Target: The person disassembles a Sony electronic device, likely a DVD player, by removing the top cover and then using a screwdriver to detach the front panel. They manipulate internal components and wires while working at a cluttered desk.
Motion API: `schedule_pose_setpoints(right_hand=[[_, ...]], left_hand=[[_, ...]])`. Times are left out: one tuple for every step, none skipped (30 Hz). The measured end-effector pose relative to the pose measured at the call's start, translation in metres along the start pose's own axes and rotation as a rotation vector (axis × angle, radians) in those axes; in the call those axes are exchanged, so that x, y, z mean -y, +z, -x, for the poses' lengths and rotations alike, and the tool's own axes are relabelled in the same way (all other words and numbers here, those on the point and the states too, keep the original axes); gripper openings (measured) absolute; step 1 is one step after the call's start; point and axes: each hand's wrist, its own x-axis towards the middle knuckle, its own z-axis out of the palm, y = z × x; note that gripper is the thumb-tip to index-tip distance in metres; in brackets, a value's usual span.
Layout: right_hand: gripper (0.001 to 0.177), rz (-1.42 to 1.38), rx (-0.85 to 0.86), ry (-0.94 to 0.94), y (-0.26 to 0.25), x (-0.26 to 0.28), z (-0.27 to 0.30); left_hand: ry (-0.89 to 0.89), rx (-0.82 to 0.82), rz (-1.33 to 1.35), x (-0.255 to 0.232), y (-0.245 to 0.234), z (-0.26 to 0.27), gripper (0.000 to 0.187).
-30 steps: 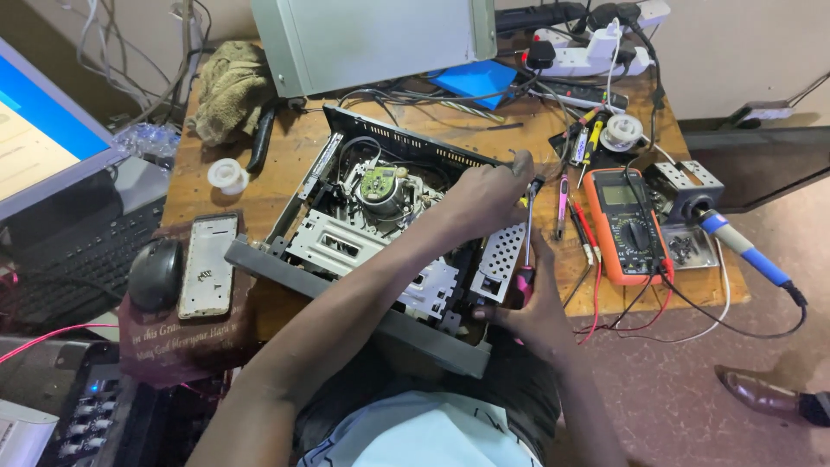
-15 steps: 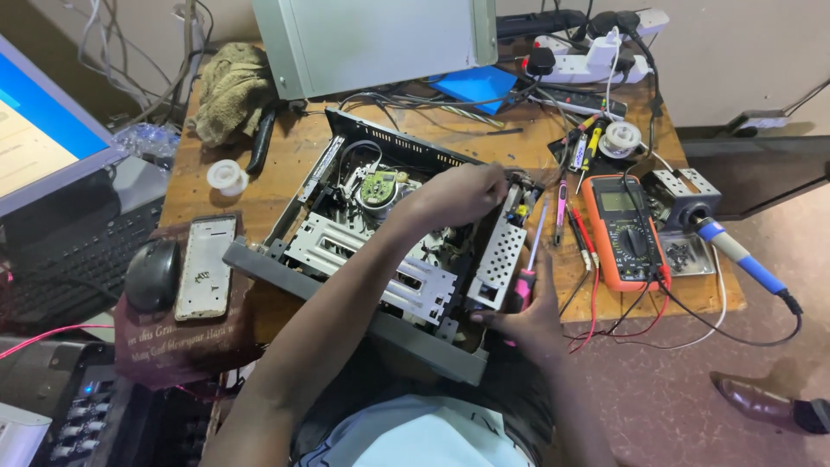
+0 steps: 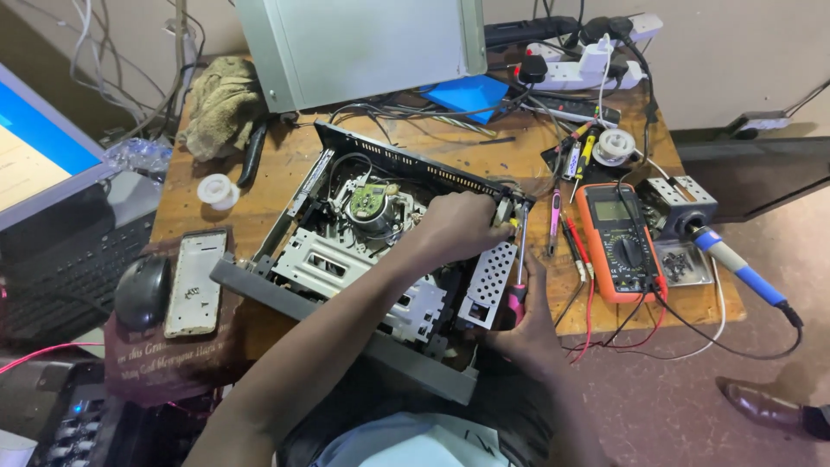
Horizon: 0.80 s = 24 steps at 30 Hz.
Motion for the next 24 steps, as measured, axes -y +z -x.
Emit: schedule_pose_setpoints(right_hand=[[0.158,0.008,-0.001,-0.01,0.0,0.0,0.0],[0.157,0.016,-0.001,-0.021,0.001,0.0,0.001],[0.157,0.014,-0.005,-0.02,0.002,0.001,0.003],[0.159,0.027,-0.006,-0.027,0.004,0.002,0.004],[0.16,0.041,-0.006,-0.033,0.004,0.003,0.006],[0.16,0.041,-0.009,-0.032,0.003,0.003,0.005],[0.161,0.082,0.0,-0.046,0.001,0.002,0.005],[0.162,0.123,0.009,-0.061,-0.001,0.002,0.006],[0.162,0.121,0.007,-0.062,0.002,0.024,0.01],[0.159,0.18,-0.001,0.136,0.004,0.047,0.014],[0.157,0.235,-0.01,0.333,0.006,0.069,0.018],[0.157,0.23,-0.017,0.333,0.0,0.055,0.017],[0.135,0.084,-0.056,0.226,-0.006,0.042,0.017],[0.114,-0.061,-0.094,0.117,-0.011,0.028,0.016],[0.114,-0.063,-0.099,0.116,-0.012,0.026,0.014],[0.09,-0.197,-0.167,0.132,-0.012,0.025,0.012],[0.068,-0.334,-0.234,0.141,-0.011,0.023,0.007],[0.068,-0.339,-0.237,0.135,-0.011,0.025,0.003],[0.059,-0.346,-0.306,0.195,-0.011,0.025,0.0],[0.053,-0.352,-0.375,0.256,-0.01,0.025,-0.003],[0.053,-0.366,-0.384,0.257,-0.013,0.017,-0.005],[0.032,-0.385,-0.282,0.33,-0.015,0.008,-0.007],[0.015,-0.402,-0.184,0.402,-0.019,-0.001,-0.009],[0.015,-0.415,-0.196,0.402,-0.015,0.009,-0.004]], left_hand=[[0.024,-0.026,0.024,0.003,0.005,-0.004,0.047],[0.048,-0.051,0.048,0.005,0.011,-0.008,0.048],[0.051,-0.049,0.046,0.004,0.008,-0.006,0.048],[0.07,-0.056,0.023,0.002,0.005,-0.004,0.048],[0.088,-0.065,0.001,0.0,0.002,-0.002,0.048],[0.09,-0.062,0.001,0.002,0.007,-0.006,0.048],[0.1,-0.078,0.001,0.005,0.013,-0.009,0.049],[0.111,-0.093,0.0,0.007,0.019,-0.011,0.05],[0.112,-0.092,-0.002,0.002,0.014,-0.006,0.05],[0.058,-0.054,-0.038,-0.003,0.01,-0.002,0.052],[0.01,-0.014,-0.076,-0.009,0.005,0.002,0.054],[0.016,-0.01,-0.081,-0.009,0.004,0.003,0.054],[-0.004,-0.01,-0.07,-0.009,0.003,0.004,0.055],[-0.024,-0.009,-0.059,-0.01,0.002,0.005,0.055],[-0.02,-0.007,-0.061,-0.012,0.0,0.007,0.055],[-0.022,-0.045,-0.042,-0.015,-0.002,0.01,0.054],[-0.023,-0.085,-0.027,-0.016,-0.007,0.011,0.054],[-0.018,-0.086,-0.034,-0.018,-0.014,0.01,0.054],[0.01,-0.174,-0.01,-0.019,-0.02,0.01,0.044],[0.038,-0.263,0.014,-0.021,-0.026,0.01,0.037],[0.045,-0.253,0.003,-0.015,-0.026,0.005,0.037],[0.196,-0.319,-0.037,-0.008,-0.026,0.001,0.035],[0.351,-0.381,-0.072,-0.004,-0.025,-0.006,0.042],[0.363,-0.369,-0.077,-0.005,-0.027,-0.009,0.042]])
